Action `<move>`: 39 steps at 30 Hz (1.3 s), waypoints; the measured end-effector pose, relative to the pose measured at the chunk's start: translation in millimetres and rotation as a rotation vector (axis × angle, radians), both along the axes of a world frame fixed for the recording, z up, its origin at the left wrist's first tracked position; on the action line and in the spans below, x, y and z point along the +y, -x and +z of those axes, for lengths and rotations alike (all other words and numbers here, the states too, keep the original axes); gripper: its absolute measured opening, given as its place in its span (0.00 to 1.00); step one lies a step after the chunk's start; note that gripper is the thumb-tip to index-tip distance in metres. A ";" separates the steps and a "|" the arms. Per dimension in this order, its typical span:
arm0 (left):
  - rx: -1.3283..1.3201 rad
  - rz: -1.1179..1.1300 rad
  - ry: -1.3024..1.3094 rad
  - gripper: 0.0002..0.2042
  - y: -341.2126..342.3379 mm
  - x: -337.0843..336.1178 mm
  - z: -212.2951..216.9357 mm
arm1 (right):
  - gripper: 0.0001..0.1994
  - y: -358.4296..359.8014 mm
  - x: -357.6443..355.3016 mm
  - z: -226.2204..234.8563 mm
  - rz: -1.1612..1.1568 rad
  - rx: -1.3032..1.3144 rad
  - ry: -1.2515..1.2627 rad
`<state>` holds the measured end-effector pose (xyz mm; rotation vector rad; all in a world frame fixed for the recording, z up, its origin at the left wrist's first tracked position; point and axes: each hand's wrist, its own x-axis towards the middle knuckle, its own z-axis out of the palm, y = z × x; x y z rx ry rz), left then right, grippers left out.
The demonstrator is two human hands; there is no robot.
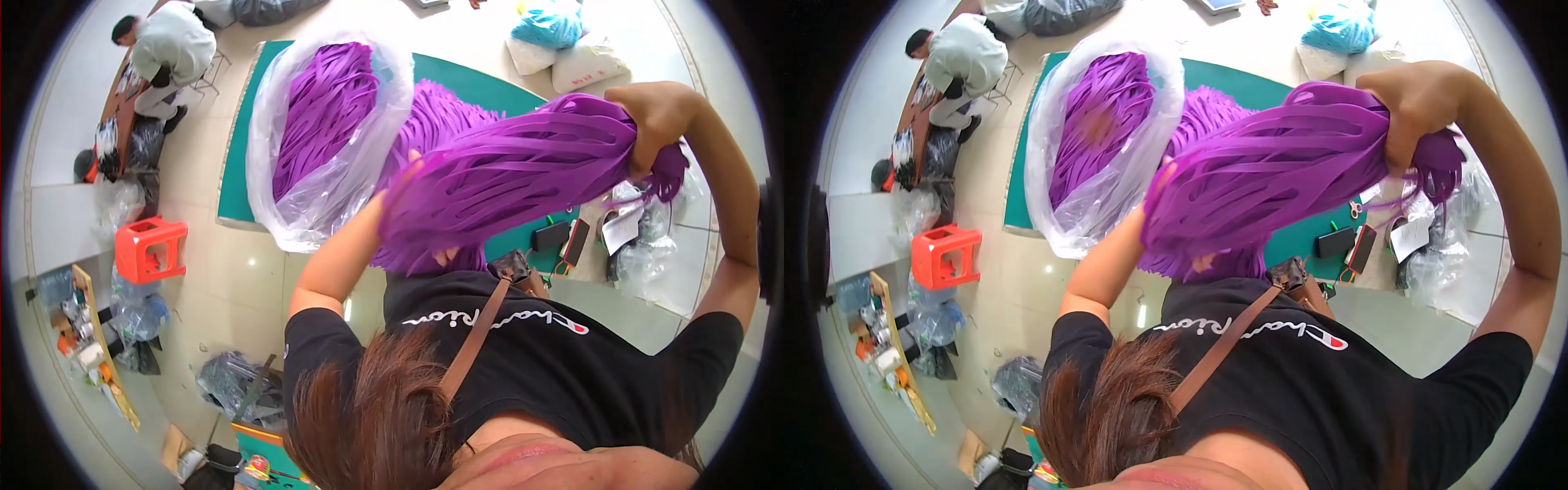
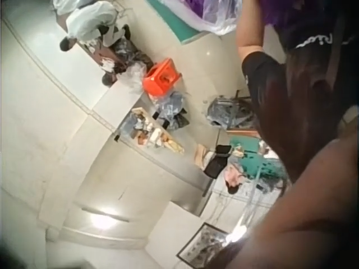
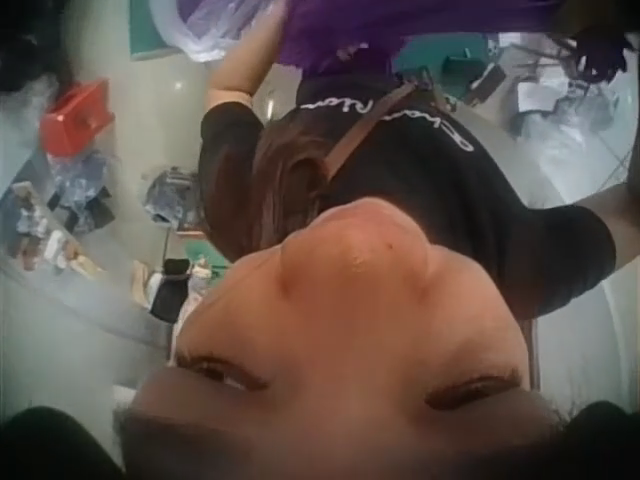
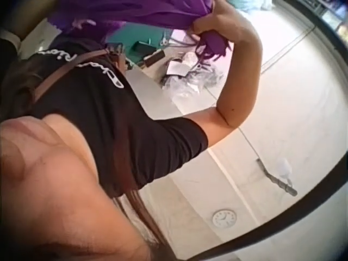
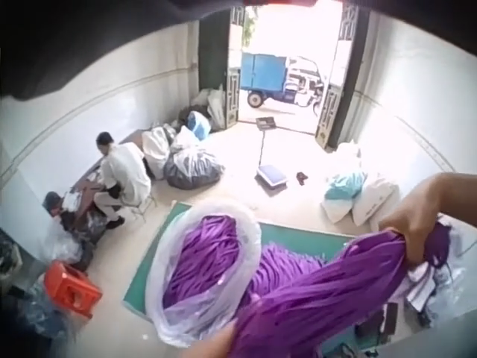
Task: Sorting and bundling purple fabric strips into a plastic bag on a factory work table.
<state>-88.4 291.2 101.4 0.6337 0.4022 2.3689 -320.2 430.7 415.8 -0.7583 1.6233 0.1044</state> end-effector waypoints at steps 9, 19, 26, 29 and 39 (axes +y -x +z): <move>-0.115 0.061 0.344 0.34 -99.3 -112.2 -34.3 | 0.15 -0.3 -131.2 -71.2 0.572 0.291 0.155; -0.704 0.782 0.137 0.23 -141.8 -172.5 -71.5 | 0.16 1.2 -322.8 -211.4 0.767 0.409 0.256; -0.880 0.730 -0.108 0.16 -158.3 -200.9 -109.7 | 0.15 -22.1 -386.7 -292.9 0.841 0.452 0.210; -0.950 0.791 0.085 0.18 -159.6 -208.3 -111.2 | 0.17 -16.8 -404.3 -319.6 0.875 0.520 0.208; -1.065 0.980 -0.009 0.21 -176.0 -213.6 -100.1 | 0.45 48.8 -406.6 -357.1 0.731 0.689 0.409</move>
